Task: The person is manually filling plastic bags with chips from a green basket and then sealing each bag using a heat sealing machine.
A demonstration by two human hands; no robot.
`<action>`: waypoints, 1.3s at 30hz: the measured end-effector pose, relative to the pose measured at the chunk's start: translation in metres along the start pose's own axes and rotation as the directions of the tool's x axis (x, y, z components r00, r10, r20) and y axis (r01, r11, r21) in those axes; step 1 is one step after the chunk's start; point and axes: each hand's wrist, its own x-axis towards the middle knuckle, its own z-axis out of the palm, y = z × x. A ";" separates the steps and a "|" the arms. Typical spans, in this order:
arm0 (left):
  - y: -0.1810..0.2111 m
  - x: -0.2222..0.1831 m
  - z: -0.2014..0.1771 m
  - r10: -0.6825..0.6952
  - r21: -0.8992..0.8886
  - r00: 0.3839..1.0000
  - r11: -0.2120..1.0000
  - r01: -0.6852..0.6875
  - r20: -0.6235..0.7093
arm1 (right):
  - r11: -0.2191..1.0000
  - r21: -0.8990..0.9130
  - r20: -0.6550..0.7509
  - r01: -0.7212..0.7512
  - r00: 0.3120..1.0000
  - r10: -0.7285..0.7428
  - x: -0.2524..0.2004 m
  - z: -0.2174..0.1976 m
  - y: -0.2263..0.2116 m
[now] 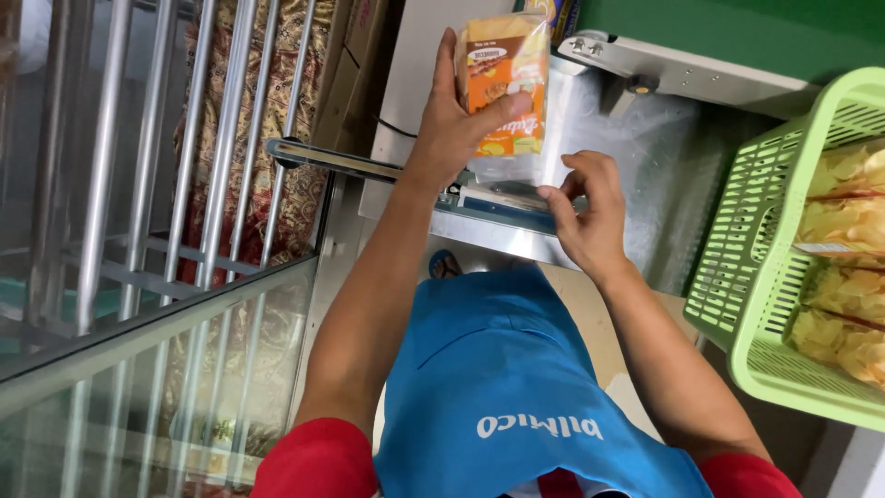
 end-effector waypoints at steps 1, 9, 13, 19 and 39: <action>0.002 -0.003 0.002 0.004 0.001 1.000 1.000 -0.004 0.000 | 1.000 0.000 -0.002 0.003 1.000 -0.003 0.002 0.000 -0.001; -0.027 0.019 0.027 0.105 -0.149 0.907 0.972 -0.180 -0.409 | 0.961 0.199 0.156 -0.193 0.974 0.163 0.009 -0.016 0.010; -0.033 0.009 -0.001 0.156 -0.347 0.855 0.867 -0.358 -0.494 | 0.915 0.362 0.209 -0.178 0.972 0.106 0.015 -0.018 0.021; -0.045 -0.009 -0.085 0.281 -0.341 0.739 0.749 -0.568 -0.612 | 0.880 0.344 0.314 -0.328 0.923 0.221 0.011 -0.017 0.046; -0.012 -0.192 -0.382 0.711 0.505 -0.302 0.677 0.535 -0.634 | 0.720 0.143 0.358 -0.679 0.714 0.602 0.031 0.036 -0.010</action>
